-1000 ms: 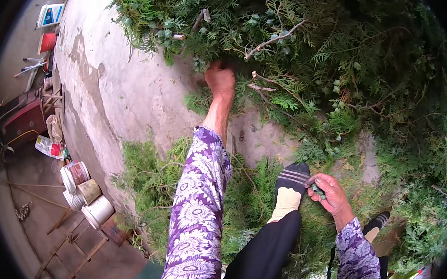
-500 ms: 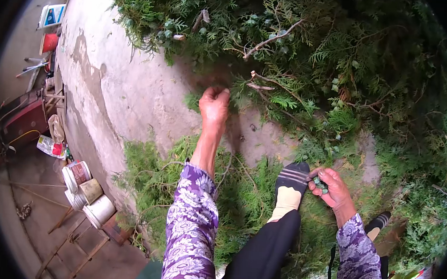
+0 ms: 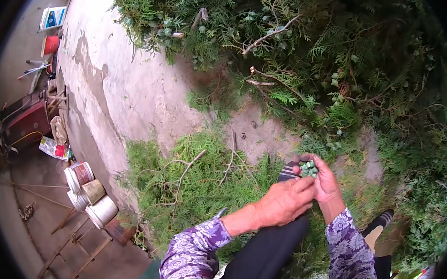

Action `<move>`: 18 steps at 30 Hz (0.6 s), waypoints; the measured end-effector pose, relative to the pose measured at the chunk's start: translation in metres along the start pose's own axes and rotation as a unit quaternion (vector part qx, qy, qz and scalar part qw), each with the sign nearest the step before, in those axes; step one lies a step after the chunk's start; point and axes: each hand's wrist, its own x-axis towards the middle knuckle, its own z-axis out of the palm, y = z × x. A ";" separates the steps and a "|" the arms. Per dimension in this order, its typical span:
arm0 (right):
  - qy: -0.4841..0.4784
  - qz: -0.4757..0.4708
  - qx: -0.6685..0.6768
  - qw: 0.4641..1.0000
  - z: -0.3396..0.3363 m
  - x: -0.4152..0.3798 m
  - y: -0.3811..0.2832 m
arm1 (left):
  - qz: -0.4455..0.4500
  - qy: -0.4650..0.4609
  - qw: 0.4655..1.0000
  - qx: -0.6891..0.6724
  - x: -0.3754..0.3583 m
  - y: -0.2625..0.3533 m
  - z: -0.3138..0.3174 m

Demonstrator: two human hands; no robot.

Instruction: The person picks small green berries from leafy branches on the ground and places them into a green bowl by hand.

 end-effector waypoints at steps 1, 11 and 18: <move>0.005 -0.002 -0.028 1.000 0.000 -0.003 0.000 | 0.007 0.066 0.998 0.024 0.001 -0.008 -0.007; -0.020 0.128 -0.032 0.991 -0.028 -0.035 0.010 | -0.384 0.370 0.809 0.245 0.018 -0.183 -0.104; 0.004 0.085 -0.082 0.993 -0.019 -0.054 -0.006 | -0.380 0.411 0.819 0.129 0.010 -0.182 -0.106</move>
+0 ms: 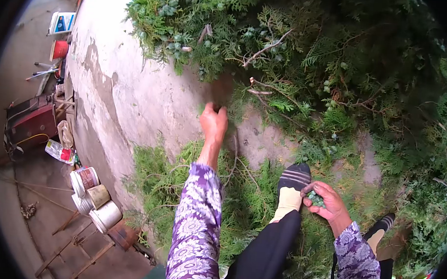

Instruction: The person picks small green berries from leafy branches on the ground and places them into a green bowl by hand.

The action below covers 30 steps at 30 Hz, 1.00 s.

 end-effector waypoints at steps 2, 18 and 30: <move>0.028 -0.010 -0.021 0.999 -0.004 -0.017 0.003 | 0.021 -0.023 0.998 -0.058 -0.032 0.010 -0.020; 0.014 -0.285 0.116 0.951 0.024 -0.279 0.090 | 0.158 -0.026 0.971 -0.178 -0.264 0.052 -0.189; 0.225 -0.657 0.407 0.593 -0.116 -0.576 0.245 | 0.266 0.002 0.866 -0.424 -0.343 0.101 -0.290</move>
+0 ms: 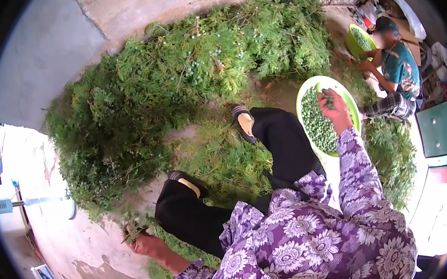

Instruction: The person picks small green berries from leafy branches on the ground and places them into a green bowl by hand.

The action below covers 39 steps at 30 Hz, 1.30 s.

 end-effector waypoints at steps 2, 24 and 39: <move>0.011 -0.280 -0.290 0.915 -0.069 0.008 -0.030 | 0.151 -0.055 0.985 0.060 -0.020 0.012 0.001; -0.396 0.066 -0.333 0.853 0.065 -0.163 0.127 | -0.202 -0.308 0.804 -0.467 -0.107 0.130 0.060; -0.611 0.197 -0.301 0.705 0.084 -0.233 0.212 | -0.291 -0.325 0.784 -0.442 -0.122 0.136 0.056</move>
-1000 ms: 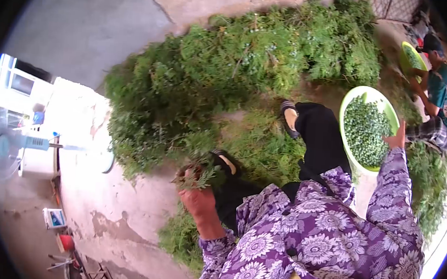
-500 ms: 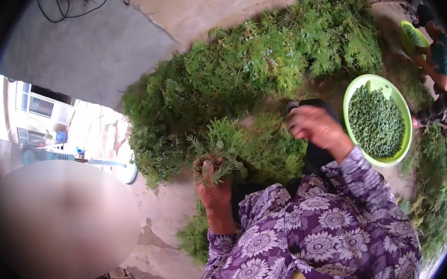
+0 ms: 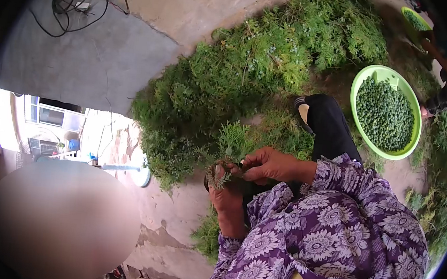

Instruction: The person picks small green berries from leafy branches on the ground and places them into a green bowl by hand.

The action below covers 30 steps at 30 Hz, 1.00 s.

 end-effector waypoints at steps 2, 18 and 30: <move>-0.016 0.012 0.020 1.000 -0.003 -0.001 0.002 | -0.025 -0.010 0.999 -0.022 -0.001 -0.001 0.001; 0.030 0.017 0.074 0.997 -0.025 -0.008 -0.014 | 0.023 0.023 0.997 0.067 0.002 0.000 0.015; 0.100 -0.156 -0.106 0.977 -0.009 0.007 0.004 | 0.073 0.069 0.985 0.137 -0.001 -0.006 0.017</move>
